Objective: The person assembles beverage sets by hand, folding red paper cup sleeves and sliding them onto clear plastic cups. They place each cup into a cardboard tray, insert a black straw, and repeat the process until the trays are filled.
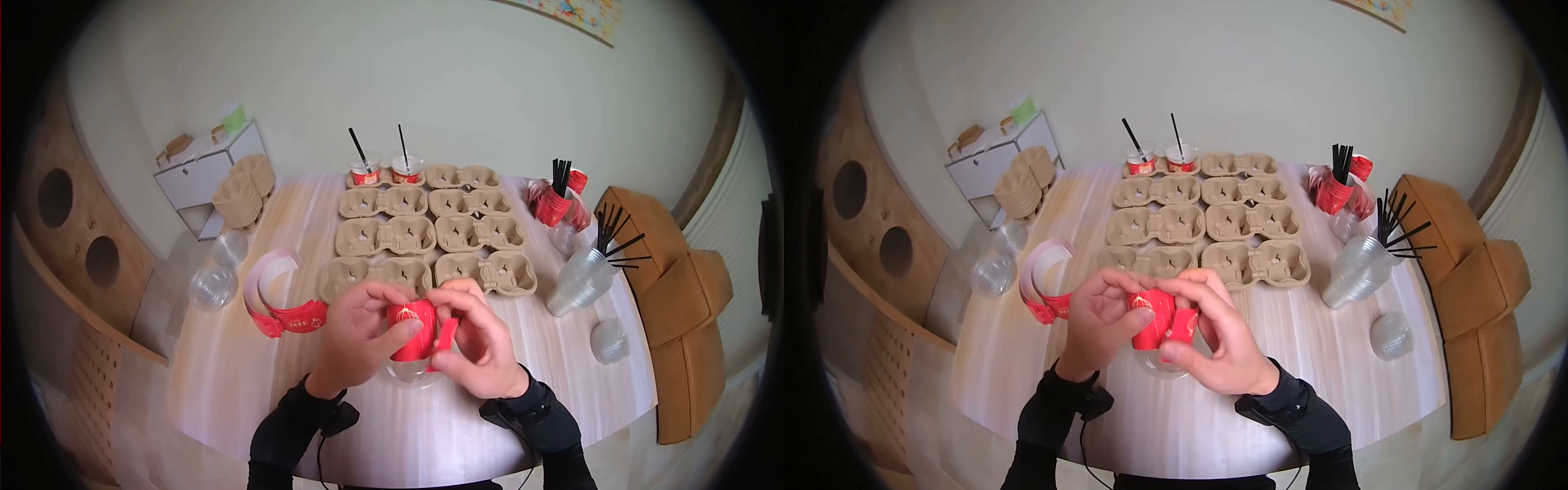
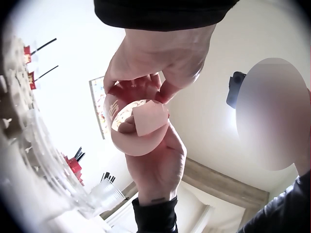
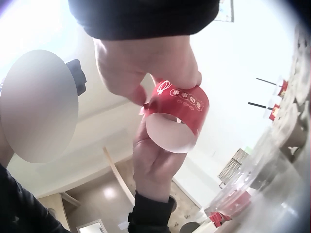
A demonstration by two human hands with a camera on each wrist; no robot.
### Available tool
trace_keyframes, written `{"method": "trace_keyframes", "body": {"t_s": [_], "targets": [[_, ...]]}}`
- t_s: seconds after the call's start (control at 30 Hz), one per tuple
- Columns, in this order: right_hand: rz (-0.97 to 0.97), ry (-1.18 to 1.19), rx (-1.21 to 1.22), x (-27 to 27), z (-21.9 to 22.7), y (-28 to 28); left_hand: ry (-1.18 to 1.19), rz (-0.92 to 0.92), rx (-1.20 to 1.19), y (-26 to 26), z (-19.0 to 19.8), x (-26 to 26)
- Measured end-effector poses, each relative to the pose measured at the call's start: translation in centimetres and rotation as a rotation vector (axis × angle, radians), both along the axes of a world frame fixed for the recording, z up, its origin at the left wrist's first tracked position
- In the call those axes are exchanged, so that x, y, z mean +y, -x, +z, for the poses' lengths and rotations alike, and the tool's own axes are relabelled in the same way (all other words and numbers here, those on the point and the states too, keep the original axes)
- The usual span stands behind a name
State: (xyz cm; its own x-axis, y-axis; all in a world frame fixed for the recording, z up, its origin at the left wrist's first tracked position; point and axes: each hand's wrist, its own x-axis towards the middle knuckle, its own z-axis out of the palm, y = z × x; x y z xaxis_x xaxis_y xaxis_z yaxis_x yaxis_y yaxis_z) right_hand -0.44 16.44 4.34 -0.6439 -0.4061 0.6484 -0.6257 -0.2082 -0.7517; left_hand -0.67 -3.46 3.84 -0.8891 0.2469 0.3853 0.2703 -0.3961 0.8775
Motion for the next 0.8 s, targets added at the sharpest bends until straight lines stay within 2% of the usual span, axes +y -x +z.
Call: {"method": "trace_keyframes", "body": {"t_s": [0.07,0.2,0.27,0.4,0.5,0.57,0.6,0.67,0.8], "targets": [[-0.039,0.087,-0.208,-0.3,-0.9,0.2,0.036,-0.006,0.065,0.1,-0.2,-0.1],[-0.107,-0.030,-0.185,0.8,0.5,0.4,0.107,-0.045,0.113,0.4,-0.5,-0.5],[-0.111,-0.194,-0.190,1.2,0.8,0.5,0.140,-0.079,0.123,0.5,-0.7,-0.6],[-0.067,-0.193,-0.246,1.6,0.5,0.9,0.179,-0.056,0.136,0.4,-0.8,-0.3],[-0.063,-0.218,-0.244,1.6,0.3,0.9,0.229,-0.008,0.046,-0.2,0.0,0.0],[-0.272,-0.264,-0.041,1.1,0.2,0.5,0.569,0.147,0.126,-0.3,0.1,0.2],[-0.272,-0.260,-0.042,1.0,0.2,0.4,0.573,0.147,0.127,-0.1,-0.2,0.2],[-0.302,-0.265,-0.002,0.7,0.2,0.3,0.612,0.168,0.311,0.6,-1.1,0.2],[-0.280,-0.256,-0.031,1.3,1.3,0.3,0.550,0.175,0.275,0.7,-1.0,0.1]]}}
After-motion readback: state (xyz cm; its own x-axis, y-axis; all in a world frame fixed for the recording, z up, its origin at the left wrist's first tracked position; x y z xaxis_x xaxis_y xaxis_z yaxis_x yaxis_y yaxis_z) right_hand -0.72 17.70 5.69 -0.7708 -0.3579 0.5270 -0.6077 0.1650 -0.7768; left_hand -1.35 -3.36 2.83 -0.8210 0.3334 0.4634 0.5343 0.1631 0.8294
